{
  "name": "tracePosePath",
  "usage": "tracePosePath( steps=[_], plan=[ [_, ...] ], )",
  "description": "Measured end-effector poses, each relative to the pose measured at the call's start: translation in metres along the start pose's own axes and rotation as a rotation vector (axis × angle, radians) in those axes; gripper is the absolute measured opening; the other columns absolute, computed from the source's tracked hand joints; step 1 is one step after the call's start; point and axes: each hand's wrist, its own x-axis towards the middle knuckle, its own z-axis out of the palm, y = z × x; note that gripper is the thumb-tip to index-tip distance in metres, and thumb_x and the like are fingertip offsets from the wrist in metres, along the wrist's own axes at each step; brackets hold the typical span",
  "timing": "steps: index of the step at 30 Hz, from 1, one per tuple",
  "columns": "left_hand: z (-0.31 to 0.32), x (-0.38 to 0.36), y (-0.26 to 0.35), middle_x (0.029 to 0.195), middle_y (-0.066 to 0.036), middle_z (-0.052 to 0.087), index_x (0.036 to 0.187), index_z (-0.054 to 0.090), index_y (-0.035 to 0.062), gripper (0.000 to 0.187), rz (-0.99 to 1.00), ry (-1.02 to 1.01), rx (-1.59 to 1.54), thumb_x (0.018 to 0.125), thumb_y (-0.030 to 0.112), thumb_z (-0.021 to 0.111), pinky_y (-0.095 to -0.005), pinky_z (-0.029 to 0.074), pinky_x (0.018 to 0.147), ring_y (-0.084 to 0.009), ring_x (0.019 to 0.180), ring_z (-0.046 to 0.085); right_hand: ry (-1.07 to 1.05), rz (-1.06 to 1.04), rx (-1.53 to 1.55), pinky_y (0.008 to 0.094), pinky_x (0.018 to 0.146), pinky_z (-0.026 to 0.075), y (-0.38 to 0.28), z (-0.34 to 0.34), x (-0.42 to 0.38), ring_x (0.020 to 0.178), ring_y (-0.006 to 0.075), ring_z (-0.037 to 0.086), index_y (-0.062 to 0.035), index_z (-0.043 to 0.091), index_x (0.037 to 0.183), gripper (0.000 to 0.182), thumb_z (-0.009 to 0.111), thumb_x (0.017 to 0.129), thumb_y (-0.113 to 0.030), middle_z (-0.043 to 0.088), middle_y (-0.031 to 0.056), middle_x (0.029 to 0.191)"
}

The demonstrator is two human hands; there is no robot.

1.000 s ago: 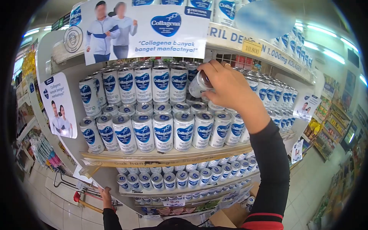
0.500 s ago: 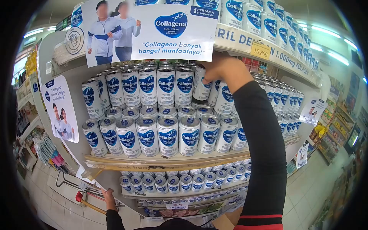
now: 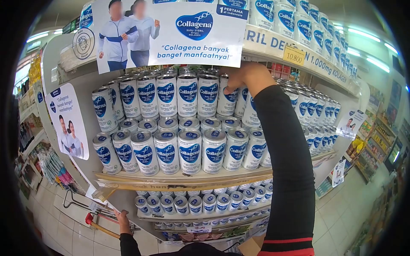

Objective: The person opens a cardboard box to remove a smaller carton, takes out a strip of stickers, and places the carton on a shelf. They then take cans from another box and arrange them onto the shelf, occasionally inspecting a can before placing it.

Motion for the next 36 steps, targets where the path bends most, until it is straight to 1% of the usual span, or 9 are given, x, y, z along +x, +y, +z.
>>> tracePosePath(
  steps=[12,14,17,21,24,26,29,33,36],
  plan=[
    [-0.019,0.015,-0.045,0.083,-0.006,0.046,0.103,0.041,-0.0009,0.051,0.067,-0.026,-0.054,0.053,0.006,0.047,-0.0249,0.037,0.067,-0.0176,0.074,0.044,-0.011,-0.011,-0.022,0.0331,0.088,0.037,0.001,0.005,0.001,0.108,0.0258,0.045,-0.0137,0.044,0.118,0.059,0.064,0.067,-0.035,0.046,0.0107,0.118],
    [-0.007,0.006,-0.017,0.083,-0.006,0.046,0.103,0.041,-0.0004,0.051,0.021,0.005,-0.017,0.053,0.007,0.048,-0.0246,0.037,0.067,-0.0175,0.073,0.044,0.026,-0.013,-0.093,0.0397,0.088,0.035,0.005,0.012,0.007,0.106,0.0243,0.047,-0.0188,0.045,0.118,0.060,0.061,0.067,-0.046,0.049,0.0082,0.116],
    [-0.016,0.013,-0.045,0.082,-0.006,0.046,0.103,0.041,0.0002,0.051,0.039,0.057,-0.006,0.053,0.006,0.047,-0.0242,0.037,0.066,-0.0170,0.072,0.044,0.018,0.007,-0.107,0.0446,0.092,0.030,0.001,0.010,0.004,0.109,0.0245,0.044,-0.0193,0.044,0.119,0.060,0.059,0.068,-0.048,0.048,0.0081,0.117],
    [-0.010,0.008,-0.029,0.082,-0.006,0.046,0.103,0.041,0.0006,0.051,0.010,0.021,-0.054,0.053,0.006,0.047,-0.0240,0.037,0.065,-0.0167,0.071,0.044,0.017,0.017,-0.148,0.0366,0.090,0.034,-0.012,0.003,-0.012,0.108,0.0268,0.044,-0.0128,0.043,0.119,0.060,0.058,0.070,-0.043,0.049,0.0132,0.114],
    [-0.004,0.003,-0.009,0.082,-0.006,0.046,0.103,0.041,0.0003,0.050,-0.010,0.020,-0.023,0.054,0.005,0.047,-0.0240,0.037,0.065,-0.0168,0.071,0.044,0.080,0.029,-0.159,0.0425,0.092,0.030,-0.013,0.009,-0.023,0.112,0.0281,0.041,-0.0130,0.043,0.119,0.060,0.056,0.071,-0.046,0.047,0.0131,0.117],
    [-0.005,0.004,-0.009,0.081,-0.006,0.046,0.103,0.042,0.0002,0.049,0.026,-0.019,0.000,0.054,0.005,0.047,-0.0242,0.037,0.064,-0.0168,0.071,0.044,0.422,-0.024,-0.132,0.0466,0.092,0.027,-0.007,0.018,-0.032,0.112,0.0293,0.039,-0.0099,0.044,0.118,0.061,0.053,0.072,-0.049,0.047,0.0133,0.117],
    [0.000,0.002,-0.002,0.080,-0.005,0.046,0.101,0.042,0.0004,0.047,0.017,0.003,-0.003,0.054,0.005,0.047,-0.0239,0.037,0.064,-0.0168,0.071,0.044,0.376,0.044,-0.209,0.0550,0.091,0.023,0.003,-0.006,-0.064,0.114,0.0306,0.035,-0.0148,0.041,0.120,0.055,0.052,0.075,-0.045,0.045,0.0133,0.118],
    [-0.021,0.015,-0.047,0.078,-0.005,0.045,0.096,0.043,0.0010,0.041,0.037,-0.010,-0.028,0.055,0.005,0.046,-0.0237,0.037,0.063,-0.0161,0.069,0.043,0.710,-0.385,-0.027,0.0386,0.081,0.035,0.031,0.001,-0.147,0.095,0.0302,0.046,-0.0063,0.049,0.108,0.039,0.056,0.075,-0.027,0.052,0.0129,0.101],
    [-0.004,-0.001,-0.004,0.076,-0.004,0.044,0.092,0.044,0.0020,0.035,-0.018,0.001,0.022,0.057,0.005,0.046,-0.0234,0.036,0.062,-0.0153,0.068,0.042,0.533,-0.229,0.076,0.0350,0.078,0.037,0.033,0.024,-0.234,0.089,0.0290,0.047,-0.0039,0.049,0.107,0.042,0.061,0.072,-0.023,0.053,0.0119,0.096]
  ],
)
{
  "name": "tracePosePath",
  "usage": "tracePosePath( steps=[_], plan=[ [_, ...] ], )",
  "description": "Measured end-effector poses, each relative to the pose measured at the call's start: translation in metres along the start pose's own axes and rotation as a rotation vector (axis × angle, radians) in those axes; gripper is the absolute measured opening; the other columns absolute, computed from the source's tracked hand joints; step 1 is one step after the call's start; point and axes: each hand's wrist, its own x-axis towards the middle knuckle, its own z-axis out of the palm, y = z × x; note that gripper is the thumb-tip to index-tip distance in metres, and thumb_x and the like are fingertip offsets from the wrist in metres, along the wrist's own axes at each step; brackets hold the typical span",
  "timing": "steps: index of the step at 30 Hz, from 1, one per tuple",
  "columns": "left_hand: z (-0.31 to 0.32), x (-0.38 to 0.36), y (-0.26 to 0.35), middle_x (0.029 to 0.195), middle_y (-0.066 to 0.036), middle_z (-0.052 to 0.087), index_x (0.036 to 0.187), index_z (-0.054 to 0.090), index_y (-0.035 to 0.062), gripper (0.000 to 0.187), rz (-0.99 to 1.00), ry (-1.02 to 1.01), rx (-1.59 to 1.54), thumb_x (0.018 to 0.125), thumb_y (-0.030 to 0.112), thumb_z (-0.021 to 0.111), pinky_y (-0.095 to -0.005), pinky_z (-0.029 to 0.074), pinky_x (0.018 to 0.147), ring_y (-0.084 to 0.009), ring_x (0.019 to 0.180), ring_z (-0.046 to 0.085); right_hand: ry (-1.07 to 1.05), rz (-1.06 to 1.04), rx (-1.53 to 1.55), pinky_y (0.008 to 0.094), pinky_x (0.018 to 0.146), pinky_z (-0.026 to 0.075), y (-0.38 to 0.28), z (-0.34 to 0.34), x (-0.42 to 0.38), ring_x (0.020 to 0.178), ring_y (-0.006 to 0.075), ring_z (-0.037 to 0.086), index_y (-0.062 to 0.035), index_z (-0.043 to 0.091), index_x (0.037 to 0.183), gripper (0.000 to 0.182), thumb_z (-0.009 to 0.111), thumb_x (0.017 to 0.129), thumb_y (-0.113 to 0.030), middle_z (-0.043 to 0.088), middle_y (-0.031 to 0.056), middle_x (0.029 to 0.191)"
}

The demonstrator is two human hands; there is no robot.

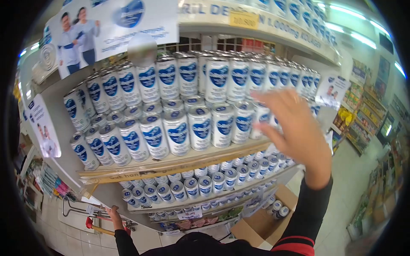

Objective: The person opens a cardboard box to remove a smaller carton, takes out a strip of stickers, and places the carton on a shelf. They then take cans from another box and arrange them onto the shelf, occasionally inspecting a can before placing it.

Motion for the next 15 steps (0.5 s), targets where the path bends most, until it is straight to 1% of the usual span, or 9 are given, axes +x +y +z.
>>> tracePosePath(
  steps=[2,3,4,6,8,10,12,14,15],
  plan=[
    [-0.002,0.003,-0.002,0.075,-0.003,0.044,0.086,0.045,0.0028,0.028,0.054,0.018,0.071,0.058,0.005,0.046,-0.0234,0.035,0.062,-0.0145,0.066,0.041,-0.123,0.176,0.157,0.0342,0.075,0.039,-0.001,0.002,-0.063,0.086,0.0284,0.050,-0.0039,0.049,0.108,0.043,0.061,0.072,-0.023,0.054,0.0129,0.094],
    [0.002,0.000,0.008,0.077,-0.005,0.044,0.082,0.046,0.0013,0.023,0.077,-0.015,0.053,0.059,0.006,0.048,-0.0244,0.034,0.064,-0.0160,0.068,0.041,-0.191,0.275,0.269,0.0338,0.073,0.040,0.007,0.010,-0.095,0.083,0.0283,0.051,-0.0041,0.049,0.109,0.043,0.061,0.072,-0.022,0.055,0.0140,0.092],
    [0.007,0.000,0.012,0.077,-0.005,0.044,0.082,0.046,0.0013,0.023,0.055,-0.062,0.078,0.059,0.006,0.048,-0.0244,0.034,0.064,-0.0160,0.068,0.041,-0.215,0.327,0.268,0.0338,0.073,0.040,0.014,0.016,-0.124,0.083,0.0283,0.051,-0.0041,0.049,0.109,0.043,0.061,0.072,-0.022,0.055,0.0140,0.092],
    [0.002,-0.001,0.017,0.082,-0.008,0.045,0.078,0.046,-0.0025,0.021,0.145,-0.022,0.350,0.061,0.009,0.046,-0.0278,0.036,0.071,-0.0200,0.076,0.042,-0.401,0.807,0.422,0.0337,0.065,0.043,0.023,0.033,-0.185,0.076,0.0284,0.055,-0.0042,0.050,0.107,0.043,0.063,0.071,-0.023,0.057,0.0161,0.086],
    [-0.009,0.007,0.001,0.081,-0.009,0.045,0.079,0.047,-0.0030,0.023,0.115,0.000,0.297,0.060,0.010,0.047,-0.0298,0.036,0.072,-0.0209,0.076,0.042,-0.457,1.080,0.276,0.0335,0.060,0.045,0.030,0.058,-0.246,0.070,0.0292,0.057,-0.0036,0.050,0.104,0.042,0.064,0.069,-0.024,0.058,0.0179,0.081],
    [-0.007,0.005,0.007,0.083,-0.010,0.045,0.080,0.047,-0.0038,0.023,0.068,-0.029,0.322,0.061,0.010,0.047,-0.0306,0.036,0.073,-0.0217,0.076,0.043,-0.559,1.176,0.269,0.0340,0.061,0.045,0.031,0.080,-0.297,0.068,0.0299,0.058,-0.0023,0.051,0.100,0.040,0.064,0.069,-0.024,0.059,0.0175,0.080],
    [-0.011,0.003,0.011,0.084,-0.011,0.045,0.080,0.047,-0.0046,0.024,0.045,-0.040,0.329,0.061,0.010,0.047,-0.0314,0.036,0.073,-0.0225,0.077,0.043,-0.573,1.225,0.324,0.0338,0.063,0.045,0.028,0.103,-0.338,0.070,0.0299,0.057,-0.0018,0.052,0.097,0.039,0.065,0.067,-0.023,0.059,0.0173,0.079],
    [-0.016,0.005,0.010,0.084,-0.011,0.044,0.077,0.049,-0.0028,0.019,0.310,-0.132,0.776,0.062,0.009,0.047,-0.0310,0.034,0.072,-0.0233,0.080,0.042,-0.726,1.393,0.256,0.0341,0.066,0.045,0.025,0.133,-0.376,0.082,0.0323,0.055,-0.0028,0.050,0.100,0.044,0.066,0.065,-0.024,0.058,0.0162,0.088],
    [-0.025,0.014,0.004,0.085,-0.010,0.045,0.081,0.047,-0.0035,0.022,0.239,-0.159,0.740,0.062,0.007,0.047,-0.0302,0.034,0.072,-0.0222,0.080,0.043,-0.728,1.393,0.264,0.0341,0.066,0.045,0.021,0.147,-0.386,0.082,0.0323,0.055,-0.0028,0.050,0.100,0.044,0.066,0.065,-0.024,0.058,0.0162,0.088]
  ],
)
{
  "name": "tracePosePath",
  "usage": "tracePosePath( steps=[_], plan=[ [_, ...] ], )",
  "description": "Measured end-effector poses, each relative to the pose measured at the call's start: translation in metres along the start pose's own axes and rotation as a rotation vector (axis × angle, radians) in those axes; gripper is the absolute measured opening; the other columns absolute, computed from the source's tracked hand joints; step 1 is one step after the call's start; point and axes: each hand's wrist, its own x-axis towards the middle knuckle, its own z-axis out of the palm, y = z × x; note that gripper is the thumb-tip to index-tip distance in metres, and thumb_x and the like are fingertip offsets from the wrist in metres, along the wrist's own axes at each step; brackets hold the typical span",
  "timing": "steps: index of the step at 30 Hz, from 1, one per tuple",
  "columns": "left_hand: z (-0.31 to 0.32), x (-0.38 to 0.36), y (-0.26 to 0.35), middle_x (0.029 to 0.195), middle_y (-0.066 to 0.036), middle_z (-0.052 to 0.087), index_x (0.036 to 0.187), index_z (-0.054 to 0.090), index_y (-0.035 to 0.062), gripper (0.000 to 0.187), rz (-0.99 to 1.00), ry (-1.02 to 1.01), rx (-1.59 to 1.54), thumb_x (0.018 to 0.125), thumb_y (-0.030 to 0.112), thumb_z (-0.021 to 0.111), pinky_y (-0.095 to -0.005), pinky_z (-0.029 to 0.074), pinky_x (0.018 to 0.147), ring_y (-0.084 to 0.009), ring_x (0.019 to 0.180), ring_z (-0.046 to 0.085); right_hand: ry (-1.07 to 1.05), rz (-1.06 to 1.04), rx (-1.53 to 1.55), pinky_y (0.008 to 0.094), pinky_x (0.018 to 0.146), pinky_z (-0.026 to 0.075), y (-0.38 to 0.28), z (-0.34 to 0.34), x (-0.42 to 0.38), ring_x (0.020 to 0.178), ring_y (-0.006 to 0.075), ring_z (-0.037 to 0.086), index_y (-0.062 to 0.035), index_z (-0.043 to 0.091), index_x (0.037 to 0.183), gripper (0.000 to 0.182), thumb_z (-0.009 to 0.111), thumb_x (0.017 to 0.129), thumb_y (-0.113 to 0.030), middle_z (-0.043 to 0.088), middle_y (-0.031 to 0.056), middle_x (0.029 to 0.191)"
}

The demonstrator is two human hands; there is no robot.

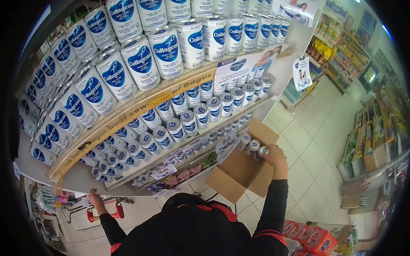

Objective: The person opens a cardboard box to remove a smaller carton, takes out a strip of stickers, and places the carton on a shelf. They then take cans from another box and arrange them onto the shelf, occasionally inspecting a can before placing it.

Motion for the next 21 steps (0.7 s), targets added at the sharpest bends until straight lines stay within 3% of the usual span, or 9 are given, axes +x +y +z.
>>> tracePosePath(
  steps=[2,5,6,9,10,11,12,16,21],
  plan=[
    [0.001,0.004,-0.021,0.085,-0.010,0.045,0.080,0.048,-0.0036,0.022,-0.001,0.021,-0.049,0.061,0.007,0.047,-0.0296,0.034,0.073,-0.0225,0.080,0.043,0.244,0.025,-0.293,0.0397,0.075,0.040,0.004,0.028,0.004,0.091,0.0327,0.050,-0.0060,0.050,0.101,0.045,0.067,0.061,-0.019,0.054,0.0141,0.095],
    [0.000,0.004,-0.030,0.085,-0.010,0.045,0.081,0.048,-0.0039,0.023,0.004,0.024,-0.098,0.060,0.005,0.047,-0.0288,0.034,0.075,-0.0231,0.081,0.043,0.303,0.062,-0.420,0.0461,0.081,0.034,0.002,0.055,0.004,0.100,0.0360,0.042,-0.0088,0.050,0.100,0.040,0.062,0.062,-0.013,0.049,0.0132,0.104],
    [-0.002,0.006,-0.031,0.086,-0.010,0.045,0.082,0.048,-0.0041,0.024,0.007,0.005,-0.089,0.060,0.005,0.047,-0.0285,0.033,0.076,-0.0234,0.081,0.043,0.265,0.123,-0.407,0.0527,0.086,0.028,-0.002,0.057,0.005,0.109,0.0359,0.038,-0.0106,0.046,0.108,0.046,0.061,0.066,-0.021,0.044,0.0104,0.113],
    [0.001,-0.002,0.021,0.086,-0.010,0.045,0.084,0.048,-0.0037,0.026,-0.163,0.064,-0.352,0.059,0.005,0.046,-0.0275,0.033,0.077,-0.0234,0.081,0.043,0.410,0.199,-0.492,0.0509,0.087,0.027,0.011,0.093,0.021,0.113,0.0312,0.035,-0.0091,0.046,0.109,0.046,0.060,0.067,-0.022,0.043,0.0097,0.117],
    [0.005,0.004,-0.021,0.085,-0.010,0.045,0.084,0.047,-0.0034,0.028,0.034,0.052,-0.149,0.058,0.004,0.045,-0.0279,0.033,0.077,-0.0238,0.081,0.043,0.430,0.196,-0.478,0.0504,0.088,0.026,0.004,0.093,0.018,0.112,0.0303,0.035,-0.0079,0.047,0.108,0.041,0.055,0.070,-0.022,0.042,0.0113,0.118],
    [0.004,0.000,0.013,0.085,-0.010,0.045,0.085,0.047,-0.0031,0.029,-0.152,0.067,-0.403,0.057,0.004,0.045,-0.0277,0.033,0.076,-0.0232,0.080,0.042,0.370,0.244,-0.447,0.0495,0.088,0.025,0.002,0.093,0.022,0.112,0.0301,0.036,-0.0068,0.046,0.108,0.037,0.050,0.074,-0.019,0.042,0.0131,0.119],
    [0.005,0.000,0.015,0.086,-0.009,0.045,0.086,0.047,-0.0027,0.031,-0.160,0.069,-0.426,0.056,0.004,0.045,-0.0273,0.033,0.075,-0.0223,0.080,0.042,0.352,0.239,-0.467,0.0484,0.088,0.026,-0.001,0.094,0.021,0.112,0.0309,0.036,-0.0064,0.046,0.109,0.035,0.045,0.076,-0.017,0.042,0.0147,0.118],
    [0.007,-0.006,0.030,0.084,-0.008,0.046,0.088,0.047,-0.0016,0.033,-0.155,0.087,-0.499,0.056,0.005,0.045,-0.0256,0.034,0.070,-0.0197,0.077,0.043,0.604,0.138,-0.831,0.0446,0.086,0.028,0.010,0.142,0.018,0.111,0.0315,0.036,-0.0045,0.050,0.104,0.031,0.042,0.078,-0.019,0.043,0.0154,0.118],
    [0.007,-0.009,0.037,0.083,-0.006,0.045,0.090,0.046,-0.0002,0.034,-0.227,0.086,-0.563,0.056,0.004,0.045,-0.0264,0.035,0.070,-0.0192,0.076,0.043,0.632,0.164,-0.714,0.0419,0.087,0.029,0.031,0.146,0.032,0.107,0.0299,0.039,-0.0043,0.050,0.102,0.030,0.044,0.077,-0.021,0.044,0.0166,0.114]
  ],
)
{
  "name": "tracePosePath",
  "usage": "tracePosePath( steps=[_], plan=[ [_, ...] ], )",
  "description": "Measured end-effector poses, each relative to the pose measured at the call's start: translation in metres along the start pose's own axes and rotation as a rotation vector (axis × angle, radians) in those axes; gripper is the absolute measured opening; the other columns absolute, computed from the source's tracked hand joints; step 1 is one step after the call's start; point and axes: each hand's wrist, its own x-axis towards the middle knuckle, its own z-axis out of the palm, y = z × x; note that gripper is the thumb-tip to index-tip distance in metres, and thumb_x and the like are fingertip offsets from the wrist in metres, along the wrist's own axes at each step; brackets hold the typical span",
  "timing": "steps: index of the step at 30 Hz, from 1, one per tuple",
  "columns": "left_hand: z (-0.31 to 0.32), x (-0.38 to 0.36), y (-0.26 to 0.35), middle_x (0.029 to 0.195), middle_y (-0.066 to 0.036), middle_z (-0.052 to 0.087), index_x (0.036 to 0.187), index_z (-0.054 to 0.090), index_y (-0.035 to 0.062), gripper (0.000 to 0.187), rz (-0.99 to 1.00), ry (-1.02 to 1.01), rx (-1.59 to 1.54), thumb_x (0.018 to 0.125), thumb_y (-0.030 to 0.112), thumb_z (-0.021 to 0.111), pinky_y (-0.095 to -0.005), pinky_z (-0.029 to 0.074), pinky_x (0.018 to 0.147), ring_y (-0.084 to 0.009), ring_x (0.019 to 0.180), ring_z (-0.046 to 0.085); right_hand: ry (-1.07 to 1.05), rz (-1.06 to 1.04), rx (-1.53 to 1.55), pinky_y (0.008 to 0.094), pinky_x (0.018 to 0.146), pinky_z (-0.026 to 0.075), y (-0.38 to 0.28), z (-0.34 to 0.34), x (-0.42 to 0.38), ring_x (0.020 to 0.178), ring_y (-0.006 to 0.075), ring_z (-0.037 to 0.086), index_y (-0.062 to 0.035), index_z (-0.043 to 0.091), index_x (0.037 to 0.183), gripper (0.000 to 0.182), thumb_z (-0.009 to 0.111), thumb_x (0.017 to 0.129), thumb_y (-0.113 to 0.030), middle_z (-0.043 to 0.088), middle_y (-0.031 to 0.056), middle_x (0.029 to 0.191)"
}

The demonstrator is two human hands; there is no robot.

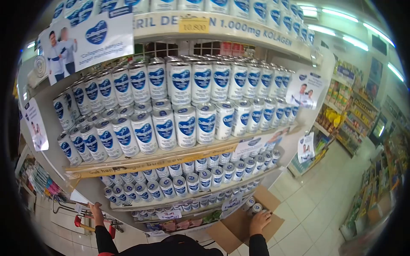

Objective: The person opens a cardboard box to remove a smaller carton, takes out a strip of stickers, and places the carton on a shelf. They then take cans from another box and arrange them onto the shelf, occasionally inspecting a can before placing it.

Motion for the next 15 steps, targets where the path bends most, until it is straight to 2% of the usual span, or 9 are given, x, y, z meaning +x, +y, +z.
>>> tracePosePath(
  steps=[2,4,5,7,8,10,12,14,15],
  plan=[
    [0.001,0.000,0.001,0.082,-0.005,0.046,0.093,0.045,0.0007,0.038,0.011,-0.022,-0.057,0.056,0.004,0.045,-0.0255,0.035,0.067,-0.0181,0.075,0.043,0.052,-0.043,0.036,0.0417,0.089,0.028,0.005,0.003,0.012,0.106,0.0298,0.040,-0.0043,0.049,0.101,0.030,0.045,0.077,-0.022,0.045,0.0175,0.111],
    [0.004,0.002,-0.004,0.082,-0.005,0.047,0.094,0.046,0.0010,0.038,0.012,0.015,-0.091,0.055,0.004,0.045,-0.0252,0.035,0.067,-0.0181,0.075,0.043,-0.126,-0.158,0.157,0.0411,0.087,0.029,0.015,-0.011,0.016,0.104,0.0281,0.040,-0.0045,0.049,0.097,0.029,0.050,0.074,-0.023,0.044,0.0157,0.106],
    [0.002,0.002,-0.006,0.081,-0.005,0.047,0.094,0.046,0.0013,0.039,0.000,0.026,-0.103,0.055,0.003,0.045,-0.0250,0.035,0.067,-0.0181,0.075,0.044,-0.113,-0.172,0.163,0.0411,0.087,0.029,0.015,-0.009,0.015,0.104,0.0281,0.040,-0.0045,0.049,0.097,0.029,0.050,0.074,-0.023,0.044,0.0157,0.106],
    [0.004,0.001,-0.005,0.081,-0.004,0.047,0.094,0.046,0.0015,0.040,0.011,0.032,-0.123,0.054,0.003,0.045,-0.0246,0.035,0.067,-0.0179,0.075,0.044,-0.111,-0.089,0.150,0.0401,0.086,0.030,0.014,-0.011,0.016,0.103,0.0267,0.041,-0.0052,0.047,0.094,0.031,0.055,0.071,-0.024,0.043,0.0130,0.101],
    [0.005,0.001,-0.005,0.081,-0.004,0.047,0.094,0.047,0.0017,0.041,0.017,0.021,-0.135,0.054,0.003,0.045,-0.0243,0.035,0.067,-0.0176,0.075,0.044,-0.101,-0.094,0.152,0.0401,0.086,0.030,0.012,-0.012,0.017,0.103,0.0267,0.041,-0.0052,0.047,0.094,0.031,0.055,0.071,-0.024,0.043,0.0130,0.101],
    [0.005,0.002,-0.008,0.081,-0.004,0.047,0.094,0.047,0.0020,0.040,0.016,0.039,-0.138,0.054,0.003,0.045,-0.0241,0.035,0.066,-0.0171,0.075,0.044,-0.105,-0.042,0.213,0.0391,0.078,0.035,0.005,-0.028,0.012,0.095,0.0275,0.043,-0.0066,0.049,0.088,0.015,0.044,0.078,-0.015,0.044,0.0112,0.097],
    [0.005,0.003,-0.009,0.081,-0.004,0.047,0.093,0.048,0.0023,0.040,0.012,0.052,-0.140,0.054,0.003,0.044,-0.0239,0.036,0.066,-0.0166,0.075,0.044,-0.105,-0.059,0.249,0.0377,0.077,0.036,0.005,-0.042,0.010,0.092,0.0273,0.044,-0.0057,0.046,0.089,0.015,0.044,0.078,-0.015,0.042,0.0117,0.094],
    [0.007,0.002,-0.009,0.079,-0.003,0.047,0.093,0.048,0.0023,0.039,0.014,0.057,-0.157,0.054,0.003,0.044,-0.0234,0.036,0.064,-0.0154,0.073,0.045,-0.167,-0.051,0.335,0.0388,0.082,0.033,0.008,-0.038,0.006,0.097,0.0287,0.042,-0.0042,0.044,0.094,0.028,0.054,0.071,-0.019,0.041,0.0137,0.100],
    [0.007,0.003,-0.012,0.079,-0.003,0.047,0.093,0.048,0.0023,0.039,0.010,0.059,-0.158,0.054,0.003,0.044,-0.0234,0.036,0.064,-0.0154,0.073,0.045,-0.165,-0.053,0.331,0.0388,0.082,0.033,0.007,-0.032,0.004,0.097,0.0287,0.042,-0.0042,0.044,0.094,0.028,0.054,0.071,-0.019,0.041,0.0137,0.100]
  ],
)
